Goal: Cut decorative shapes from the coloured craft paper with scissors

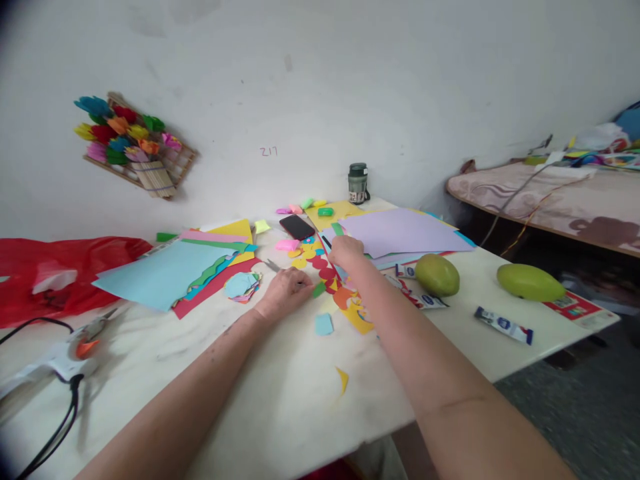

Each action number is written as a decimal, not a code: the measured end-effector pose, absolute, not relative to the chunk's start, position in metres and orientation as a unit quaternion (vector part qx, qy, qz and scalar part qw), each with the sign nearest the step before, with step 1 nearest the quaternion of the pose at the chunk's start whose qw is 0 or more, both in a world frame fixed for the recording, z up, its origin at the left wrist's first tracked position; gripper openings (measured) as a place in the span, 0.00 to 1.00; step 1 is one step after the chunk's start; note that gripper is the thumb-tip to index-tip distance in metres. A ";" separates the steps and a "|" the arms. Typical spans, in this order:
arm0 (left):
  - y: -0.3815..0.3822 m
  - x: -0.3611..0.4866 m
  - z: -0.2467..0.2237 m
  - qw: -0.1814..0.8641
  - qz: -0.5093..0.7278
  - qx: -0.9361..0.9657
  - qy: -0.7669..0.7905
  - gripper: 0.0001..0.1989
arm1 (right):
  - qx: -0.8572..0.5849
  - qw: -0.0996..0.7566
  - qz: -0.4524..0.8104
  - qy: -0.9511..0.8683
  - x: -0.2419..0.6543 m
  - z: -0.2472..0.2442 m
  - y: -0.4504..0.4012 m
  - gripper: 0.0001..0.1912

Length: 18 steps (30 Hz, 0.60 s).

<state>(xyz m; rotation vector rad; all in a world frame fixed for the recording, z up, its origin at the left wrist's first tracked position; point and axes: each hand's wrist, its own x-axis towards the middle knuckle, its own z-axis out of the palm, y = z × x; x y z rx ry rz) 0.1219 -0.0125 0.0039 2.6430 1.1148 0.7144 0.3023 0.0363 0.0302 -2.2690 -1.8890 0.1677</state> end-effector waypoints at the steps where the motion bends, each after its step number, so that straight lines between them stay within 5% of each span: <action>1: -0.013 0.123 0.003 0.101 0.239 0.893 0.369 0.07 | -0.771 0.096 0.051 -0.627 0.302 0.031 0.039 0.19; 9: -0.019 0.125 0.008 0.209 0.231 0.903 0.296 0.13 | -0.751 0.157 0.171 -0.619 0.286 0.038 0.064 0.11; 14: -0.008 0.113 0.020 0.322 0.274 0.826 0.372 0.16 | -0.705 0.246 0.262 -0.611 0.266 0.044 0.067 0.08; 18: 0.014 0.097 0.016 0.285 0.359 0.743 0.487 0.17 | -0.676 0.262 0.302 -0.619 0.248 0.049 0.070 0.06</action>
